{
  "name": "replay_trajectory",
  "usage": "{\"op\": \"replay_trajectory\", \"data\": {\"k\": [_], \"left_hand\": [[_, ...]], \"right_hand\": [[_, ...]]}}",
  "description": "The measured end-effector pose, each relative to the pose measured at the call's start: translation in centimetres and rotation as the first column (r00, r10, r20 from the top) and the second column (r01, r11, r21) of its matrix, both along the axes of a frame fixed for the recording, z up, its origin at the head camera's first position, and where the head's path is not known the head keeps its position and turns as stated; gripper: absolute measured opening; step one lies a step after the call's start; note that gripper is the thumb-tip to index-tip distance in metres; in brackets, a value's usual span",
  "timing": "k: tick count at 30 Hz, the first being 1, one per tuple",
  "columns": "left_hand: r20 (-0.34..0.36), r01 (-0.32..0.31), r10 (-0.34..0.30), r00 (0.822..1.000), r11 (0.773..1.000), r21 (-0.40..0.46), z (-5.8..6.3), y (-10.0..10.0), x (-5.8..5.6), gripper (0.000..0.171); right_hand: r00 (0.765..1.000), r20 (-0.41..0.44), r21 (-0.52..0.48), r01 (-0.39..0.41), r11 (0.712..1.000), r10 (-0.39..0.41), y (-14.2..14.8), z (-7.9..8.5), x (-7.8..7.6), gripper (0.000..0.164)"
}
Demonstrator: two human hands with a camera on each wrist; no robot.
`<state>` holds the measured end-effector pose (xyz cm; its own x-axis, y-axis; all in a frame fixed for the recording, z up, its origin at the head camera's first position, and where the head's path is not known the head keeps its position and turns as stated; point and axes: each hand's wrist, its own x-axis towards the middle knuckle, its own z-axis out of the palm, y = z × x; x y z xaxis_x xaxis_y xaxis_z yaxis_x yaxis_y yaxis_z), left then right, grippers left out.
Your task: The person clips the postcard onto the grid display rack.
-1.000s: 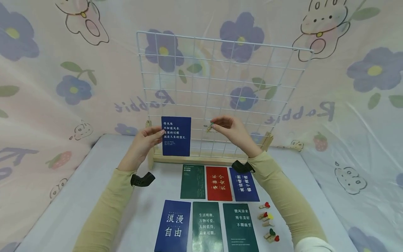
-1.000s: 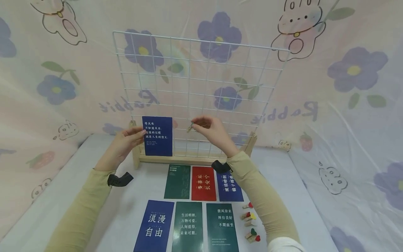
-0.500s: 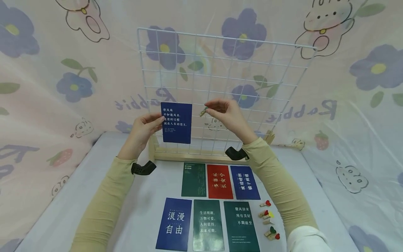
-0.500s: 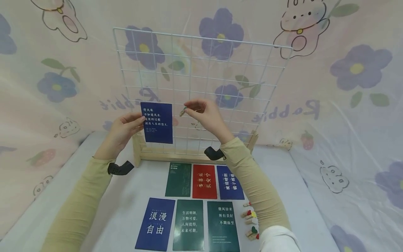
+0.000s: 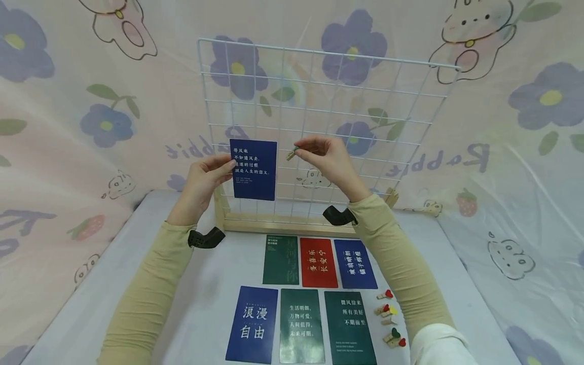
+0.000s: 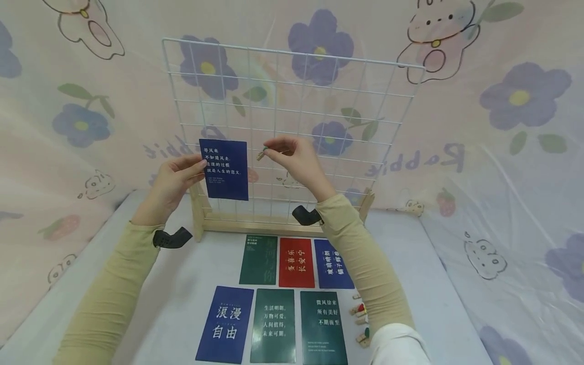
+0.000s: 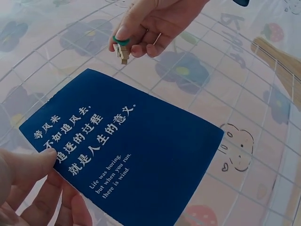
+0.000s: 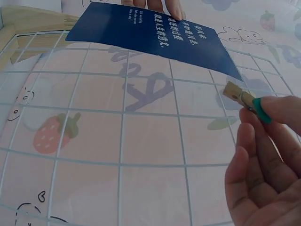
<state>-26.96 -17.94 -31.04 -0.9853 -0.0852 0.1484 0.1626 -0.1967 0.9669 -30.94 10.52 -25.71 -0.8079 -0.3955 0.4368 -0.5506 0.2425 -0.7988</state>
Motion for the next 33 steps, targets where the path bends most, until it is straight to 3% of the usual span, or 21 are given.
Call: {"op": "replay_trajectory", "data": {"k": [13,22,33], "left_hand": [[-0.049,-0.042,0.045,0.998,0.997,0.058,1.7,0.1,-0.5,0.007],[-0.091,-0.084,0.089,0.992,0.995,0.063,3.7,-0.1,-1.3,0.01],[-0.117,-0.119,0.126,0.985,0.991,0.068,5.4,-0.5,-1.8,0.012]], "right_hand": [[0.999,-0.003,0.007,0.045,0.999,-0.045,-1.5,2.8,-0.6,0.027],[0.998,-0.035,-0.081,0.049,0.995,-0.052,-2.4,4.7,-0.9,0.027],[0.99,-0.135,-0.131,0.023,0.991,-0.041,-3.7,6.4,-1.5,0.024]]}}
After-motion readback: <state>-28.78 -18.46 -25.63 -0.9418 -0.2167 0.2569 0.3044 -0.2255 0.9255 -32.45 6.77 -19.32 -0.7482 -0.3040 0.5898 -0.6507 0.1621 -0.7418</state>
